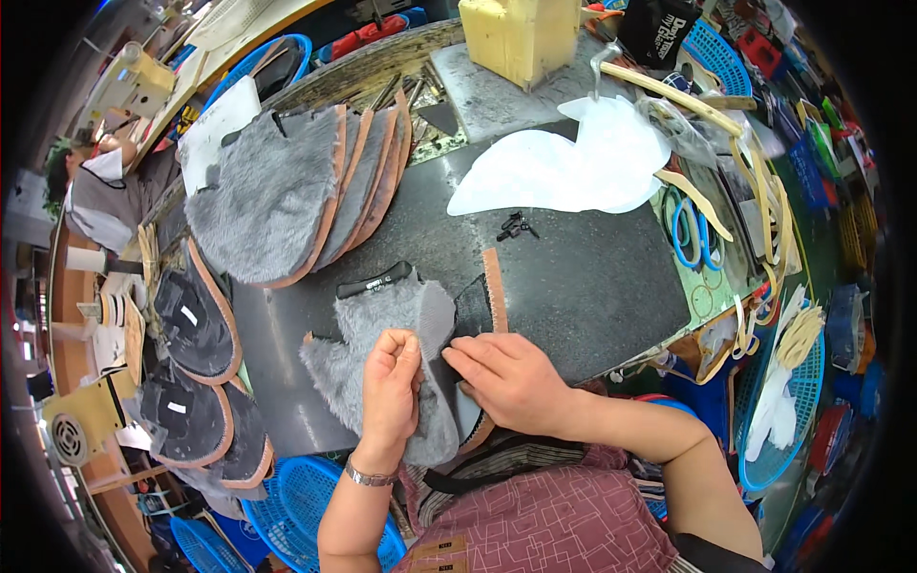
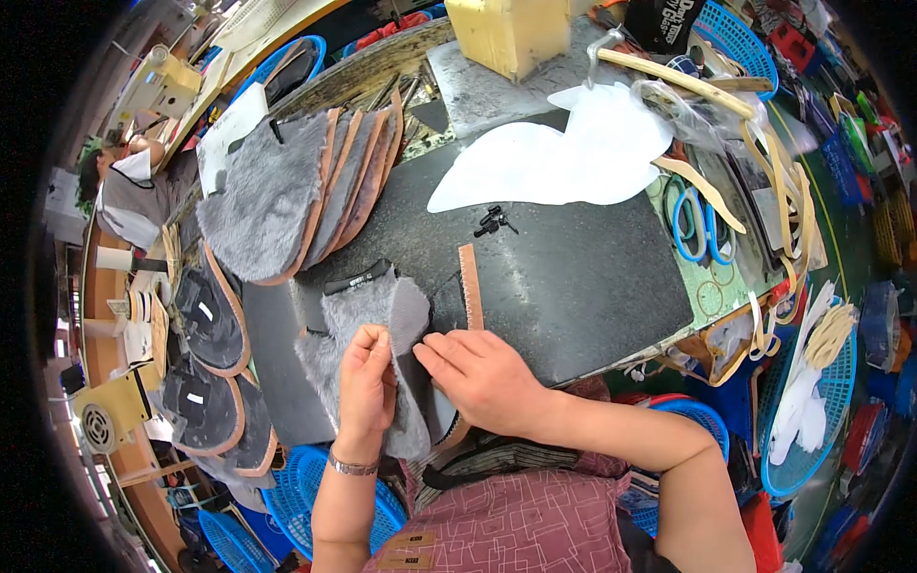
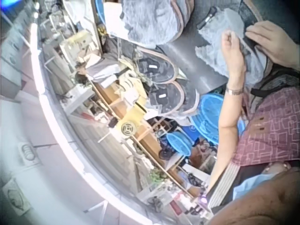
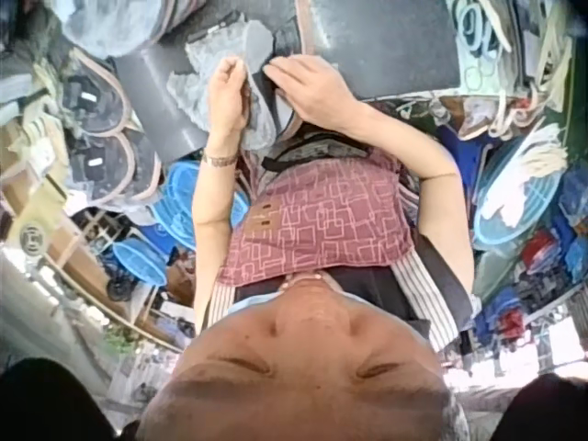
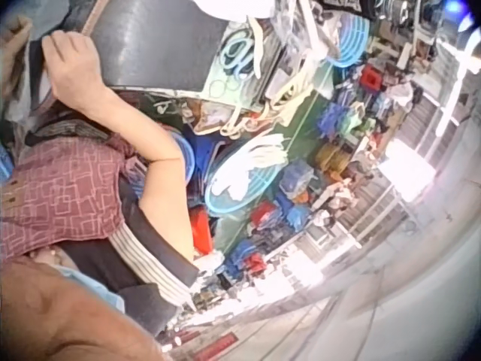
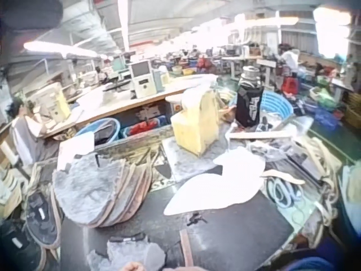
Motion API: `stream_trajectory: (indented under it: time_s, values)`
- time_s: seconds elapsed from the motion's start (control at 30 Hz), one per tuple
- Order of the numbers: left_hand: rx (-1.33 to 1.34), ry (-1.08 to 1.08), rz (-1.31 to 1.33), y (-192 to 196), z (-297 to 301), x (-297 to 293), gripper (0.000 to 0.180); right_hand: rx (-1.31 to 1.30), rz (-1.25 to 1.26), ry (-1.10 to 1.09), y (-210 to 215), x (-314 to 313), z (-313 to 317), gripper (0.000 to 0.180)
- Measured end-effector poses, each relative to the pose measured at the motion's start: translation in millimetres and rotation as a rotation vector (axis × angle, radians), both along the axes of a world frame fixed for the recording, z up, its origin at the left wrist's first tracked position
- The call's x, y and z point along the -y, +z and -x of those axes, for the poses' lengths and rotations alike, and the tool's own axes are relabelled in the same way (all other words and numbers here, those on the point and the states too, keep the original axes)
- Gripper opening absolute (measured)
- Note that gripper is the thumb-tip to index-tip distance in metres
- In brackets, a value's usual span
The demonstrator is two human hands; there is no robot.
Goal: The person assembles slipper components by hand at a workbench. They place white foam insoles into grey fuzzy slipper uppers, press them down, and then apply glue to the edges of the uppers using a brush. The person handles multiple slipper units sequentially, stacking completed ones on the table.
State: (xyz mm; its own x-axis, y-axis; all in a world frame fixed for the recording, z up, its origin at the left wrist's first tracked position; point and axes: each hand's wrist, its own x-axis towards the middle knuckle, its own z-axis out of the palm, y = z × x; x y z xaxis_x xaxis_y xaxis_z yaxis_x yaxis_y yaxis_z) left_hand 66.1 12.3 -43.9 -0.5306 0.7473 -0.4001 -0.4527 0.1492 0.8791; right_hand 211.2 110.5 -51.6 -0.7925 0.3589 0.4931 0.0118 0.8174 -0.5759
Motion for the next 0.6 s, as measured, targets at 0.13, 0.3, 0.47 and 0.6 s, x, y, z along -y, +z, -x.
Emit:
stream_trajectory:
  time_s: [0.13, 0.3, 0.47, 0.6]
  values:
    - [-0.205, 0.021, 0.056, 19, -16, -17, 0.025, 0.071, -0.123, -0.015, -1, 1, 1, 0.033]
    - [-0.48, -0.033, 0.191, 9, -4, -6, 0.014, -0.026, 0.01, 0.15, 9, -53, 5, 0.013]
    - [-0.503, 0.035, 0.182, 3, -7, -4, 0.018, 0.196, -0.023, -0.173, 20, -203, 107, 0.017]
    - [-0.543, -0.017, 0.23, 10, -6, -4, 0.023, 0.581, -0.461, -0.321, 11, -237, 181, 0.014]
